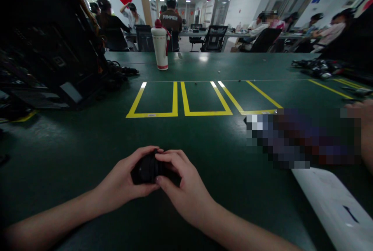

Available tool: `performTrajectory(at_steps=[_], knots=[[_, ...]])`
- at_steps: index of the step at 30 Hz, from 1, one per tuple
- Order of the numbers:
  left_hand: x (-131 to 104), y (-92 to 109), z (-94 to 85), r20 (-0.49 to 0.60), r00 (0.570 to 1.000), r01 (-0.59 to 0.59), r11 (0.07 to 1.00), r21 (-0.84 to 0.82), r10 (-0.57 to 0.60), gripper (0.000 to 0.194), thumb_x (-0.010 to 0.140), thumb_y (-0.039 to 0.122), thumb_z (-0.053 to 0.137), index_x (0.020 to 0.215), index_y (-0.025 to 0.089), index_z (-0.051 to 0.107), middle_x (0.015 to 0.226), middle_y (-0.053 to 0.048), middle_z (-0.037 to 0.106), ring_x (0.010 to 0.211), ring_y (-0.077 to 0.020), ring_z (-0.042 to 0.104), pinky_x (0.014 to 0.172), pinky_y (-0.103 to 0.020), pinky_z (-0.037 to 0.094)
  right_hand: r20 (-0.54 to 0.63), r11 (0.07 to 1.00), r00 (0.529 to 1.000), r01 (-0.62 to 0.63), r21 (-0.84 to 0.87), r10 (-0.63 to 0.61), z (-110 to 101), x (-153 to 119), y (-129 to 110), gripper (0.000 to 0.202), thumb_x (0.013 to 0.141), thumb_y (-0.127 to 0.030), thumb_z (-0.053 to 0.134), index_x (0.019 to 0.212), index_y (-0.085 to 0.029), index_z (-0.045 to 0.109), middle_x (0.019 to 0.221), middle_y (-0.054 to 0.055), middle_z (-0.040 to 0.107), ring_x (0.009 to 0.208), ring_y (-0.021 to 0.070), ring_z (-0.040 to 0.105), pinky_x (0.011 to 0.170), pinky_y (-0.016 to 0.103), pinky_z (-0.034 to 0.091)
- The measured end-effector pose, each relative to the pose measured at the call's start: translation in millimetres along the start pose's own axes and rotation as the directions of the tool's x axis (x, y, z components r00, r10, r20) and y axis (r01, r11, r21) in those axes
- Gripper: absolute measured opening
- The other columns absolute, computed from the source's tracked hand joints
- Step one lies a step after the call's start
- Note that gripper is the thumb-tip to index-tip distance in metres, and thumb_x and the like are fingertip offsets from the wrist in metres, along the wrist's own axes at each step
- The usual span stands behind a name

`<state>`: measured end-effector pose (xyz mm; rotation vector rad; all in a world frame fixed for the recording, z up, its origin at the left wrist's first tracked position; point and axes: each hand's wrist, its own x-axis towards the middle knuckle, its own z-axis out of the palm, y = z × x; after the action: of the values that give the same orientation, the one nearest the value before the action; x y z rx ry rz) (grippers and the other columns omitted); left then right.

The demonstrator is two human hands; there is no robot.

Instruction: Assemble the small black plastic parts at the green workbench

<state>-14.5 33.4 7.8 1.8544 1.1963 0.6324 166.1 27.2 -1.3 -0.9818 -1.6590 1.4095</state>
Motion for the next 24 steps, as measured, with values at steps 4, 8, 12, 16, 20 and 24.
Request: performTrajectory(at_steps=[4,8,12,16,20,24], knots=[[0.6,3.8,-0.9,0.005,1.0,0.023,1.0,-0.013,-0.023,0.059,0.067,0.027,0.066,0.117,0.025,0.036,0.119,-0.003,0.05,0.108,-0.0198,0.05,0.092,-0.034,0.042,-0.009,1.0,1.0,0.014,0.014,-0.014,-0.5,-0.6,-1.5,0.027,0.078,-0.013,0.053,0.103,-0.024,0.054,0.112,0.004,0.046,0.108,0.0159,0.05,0.095,0.033,0.043],[0.4,6.6,-1.9,0.018,1.0,0.022,1.0,0.0,-0.021,0.058,0.066,0.028,0.067,0.116,0.025,0.038,0.116,-0.003,0.052,0.106,-0.0197,0.051,0.09,-0.034,0.043,-0.045,0.999,0.999,0.008,0.032,-0.006,-0.5,2.1,-1.6,0.02,0.078,-0.012,0.054,0.093,-0.023,0.056,0.107,0.002,0.049,0.105,0.0149,0.052,0.092,0.032,0.045],[0.4,6.5,-2.0,0.007,1.0,0.028,1.0,0.003,-0.028,0.056,0.066,0.027,0.067,0.115,0.025,0.038,0.112,-0.002,0.053,0.102,-0.0192,0.053,0.088,-0.033,0.044,-0.021,0.998,0.999,-0.04,0.05,0.041,-0.2,2.4,-1.6,0.034,0.078,-0.011,0.053,0.108,-0.025,0.051,0.109,0.002,0.048,0.105,0.0145,0.051,0.095,0.033,0.043],[0.0,4.7,-0.2,-0.019,1.0,0.012,1.0,0.001,-0.012,0.058,0.066,0.027,0.067,0.115,0.026,0.037,0.116,-0.002,0.051,0.104,-0.0192,0.052,0.089,-0.034,0.043,-0.005,1.0,1.0,-0.016,-0.017,0.016,-0.2,0.3,-2.2,0.034,0.079,-0.014,0.052,0.112,-0.025,0.051,0.113,0.004,0.045,0.105,0.0147,0.051,0.094,0.033,0.043],[-0.9,5.8,0.0,-0.02,1.0,0.001,1.0,-0.011,-0.001,0.057,0.066,0.027,0.067,0.115,0.025,0.037,0.116,-0.003,0.051,0.105,-0.0196,0.052,0.089,-0.034,0.044,-0.003,1.0,1.0,0.01,-0.015,-0.01,0.0,1.5,-2.4,0.029,0.08,-0.017,0.053,0.108,-0.024,0.053,0.108,0.004,0.048,0.103,0.0148,0.052,0.092,0.032,0.045],[-1.5,8.2,-2.0,0.027,1.0,-0.012,1.0,-0.024,0.012,0.057,0.066,0.028,0.067,0.115,0.026,0.038,0.116,-0.002,0.051,0.105,-0.019,0.051,0.09,-0.033,0.043,-0.041,1.0,0.999,-0.006,0.029,0.007,-0.6,3.5,-2.3,0.02,0.077,-0.02,0.058,0.097,-0.023,0.058,0.102,0.003,0.05,0.097,0.0149,0.055,0.085,0.031,0.048]])
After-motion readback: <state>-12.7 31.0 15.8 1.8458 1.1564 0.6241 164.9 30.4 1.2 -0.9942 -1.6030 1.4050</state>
